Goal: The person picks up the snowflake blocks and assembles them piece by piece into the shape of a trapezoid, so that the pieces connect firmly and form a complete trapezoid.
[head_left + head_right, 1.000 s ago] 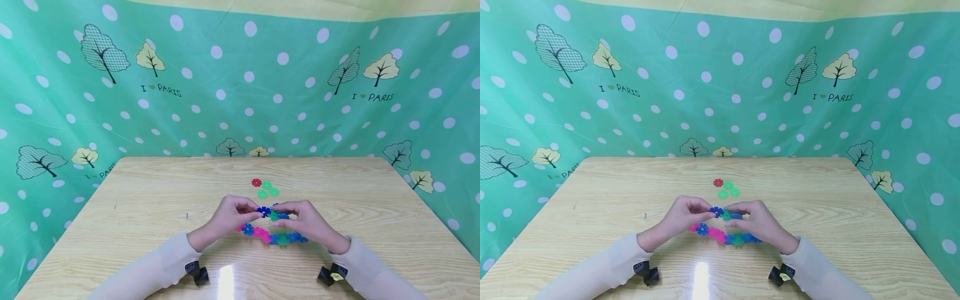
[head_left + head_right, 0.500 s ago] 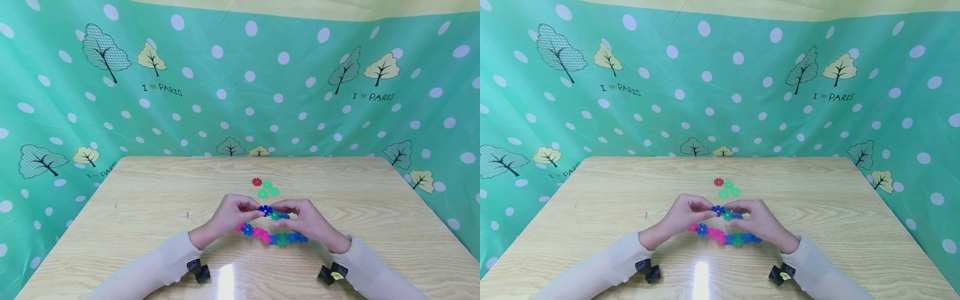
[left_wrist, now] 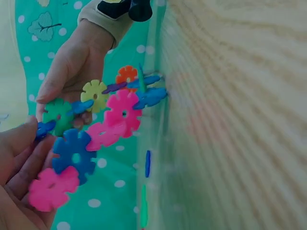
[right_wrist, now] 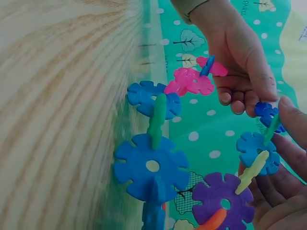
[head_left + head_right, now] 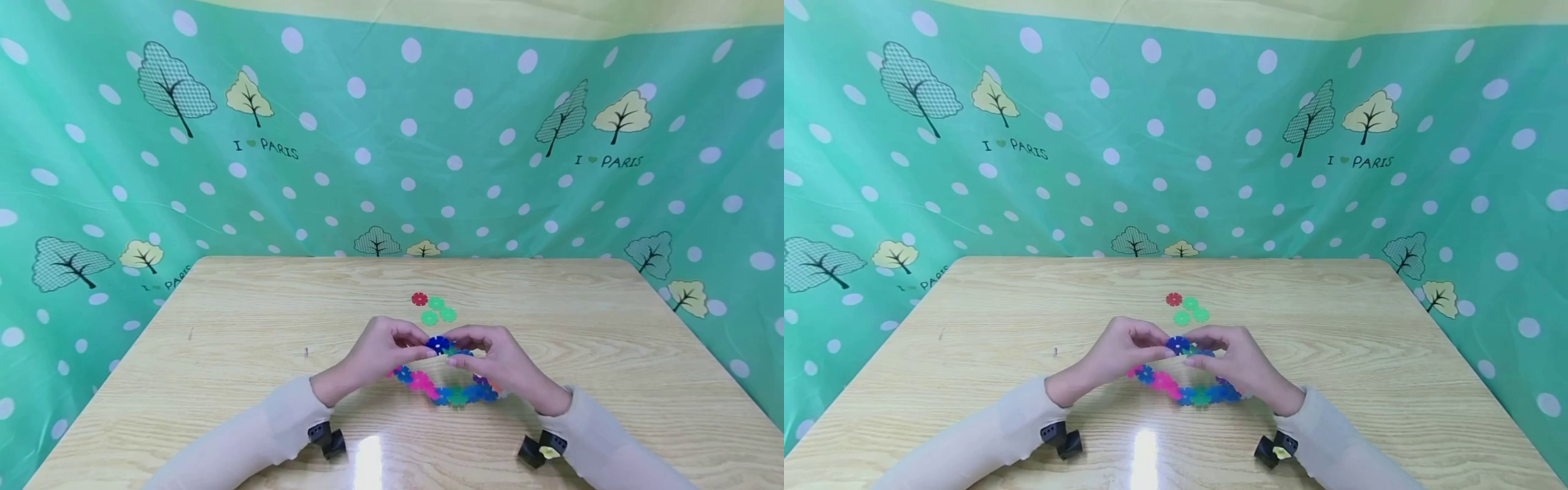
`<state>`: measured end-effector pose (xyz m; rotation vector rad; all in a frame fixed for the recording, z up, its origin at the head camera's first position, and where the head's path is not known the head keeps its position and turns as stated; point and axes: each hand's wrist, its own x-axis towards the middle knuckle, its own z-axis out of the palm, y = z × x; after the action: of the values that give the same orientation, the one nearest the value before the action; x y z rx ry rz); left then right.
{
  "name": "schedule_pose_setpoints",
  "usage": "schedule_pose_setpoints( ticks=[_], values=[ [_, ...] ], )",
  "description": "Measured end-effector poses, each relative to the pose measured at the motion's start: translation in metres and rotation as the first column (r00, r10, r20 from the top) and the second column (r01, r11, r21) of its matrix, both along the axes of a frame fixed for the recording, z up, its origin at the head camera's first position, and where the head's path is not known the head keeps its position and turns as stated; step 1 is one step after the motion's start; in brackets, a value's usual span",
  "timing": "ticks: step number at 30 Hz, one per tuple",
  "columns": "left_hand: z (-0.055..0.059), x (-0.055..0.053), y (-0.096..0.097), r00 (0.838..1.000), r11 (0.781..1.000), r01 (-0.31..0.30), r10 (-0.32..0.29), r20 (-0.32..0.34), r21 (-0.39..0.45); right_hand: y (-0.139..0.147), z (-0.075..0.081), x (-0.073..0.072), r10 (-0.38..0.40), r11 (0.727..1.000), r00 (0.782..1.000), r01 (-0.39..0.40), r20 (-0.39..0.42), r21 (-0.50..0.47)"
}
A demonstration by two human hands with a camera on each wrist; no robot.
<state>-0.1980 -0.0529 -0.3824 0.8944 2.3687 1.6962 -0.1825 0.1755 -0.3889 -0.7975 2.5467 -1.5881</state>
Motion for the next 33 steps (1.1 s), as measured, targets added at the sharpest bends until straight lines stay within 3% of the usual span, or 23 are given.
schedule_pose_setpoints(
  ticks=[4, 8, 12, 14, 16, 19, 21, 24, 27, 33],
  values=[
    [0.001, -0.008, -0.006, 1.000, 0.999, -0.007, 0.006, -0.009, -0.035, 0.001, 0.002, -0.001, -0.003, 1.000, 1.000, 0.004, -0.010, 0.022],
    [-0.001, -0.025, -0.013, 1.000, 0.998, -0.017, 0.016, -0.006, -0.060, 0.002, 0.004, -0.001, 0.003, 0.999, 0.999, -0.001, -0.038, 0.042],
    [-0.011, -0.047, -0.016, 0.999, 0.994, 0.037, -0.035, 0.024, -0.099, 0.003, 0.005, -0.001, 0.011, 0.999, 0.999, -0.009, -0.048, 0.042],
    [-0.017, -0.057, -0.015, 0.994, 0.991, 0.080, -0.072, 0.083, -0.106, 0.003, 0.004, -0.001, 0.017, 0.999, 0.998, -0.015, -0.053, 0.042],
    [-0.022, -0.064, -0.011, 0.979, 0.987, 0.132, -0.114, 0.167, -0.097, 0.003, 0.003, -0.002, 0.021, 0.999, 0.998, -0.018, -0.058, 0.045],
    [-0.028, -0.072, -0.003, 0.944, 0.974, 0.203, -0.168, 0.284, -0.098, 0.004, 0.003, -0.001, 0.030, 0.999, 0.997, -0.027, -0.068, 0.039],
    [-0.032, -0.076, 0.004, 0.923, 0.964, 0.244, -0.197, 0.330, -0.109, 0.005, 0.003, 0.000, 0.037, 0.999, 0.997, -0.035, -0.073, 0.031],
    [-0.035, -0.079, 0.013, 0.910, 0.954, 0.273, -0.214, 0.354, -0.126, 0.004, 0.004, 0.000, 0.057, 0.998, 0.995, -0.056, -0.080, 0.016],
    [-0.037, -0.082, 0.021, 0.916, 0.950, 0.272, -0.207, 0.343, -0.155, 0.004, 0.004, 0.001, 0.065, 0.998, 0.994, -0.064, -0.083, 0.017],
    [-0.043, -0.085, 0.036, 0.947, 0.942, 0.267, -0.218, 0.234, -0.202, 0.004, 0.005, 0.001, 0.062, 0.998, 0.994, -0.060, -0.088, 0.025]
  ],
)
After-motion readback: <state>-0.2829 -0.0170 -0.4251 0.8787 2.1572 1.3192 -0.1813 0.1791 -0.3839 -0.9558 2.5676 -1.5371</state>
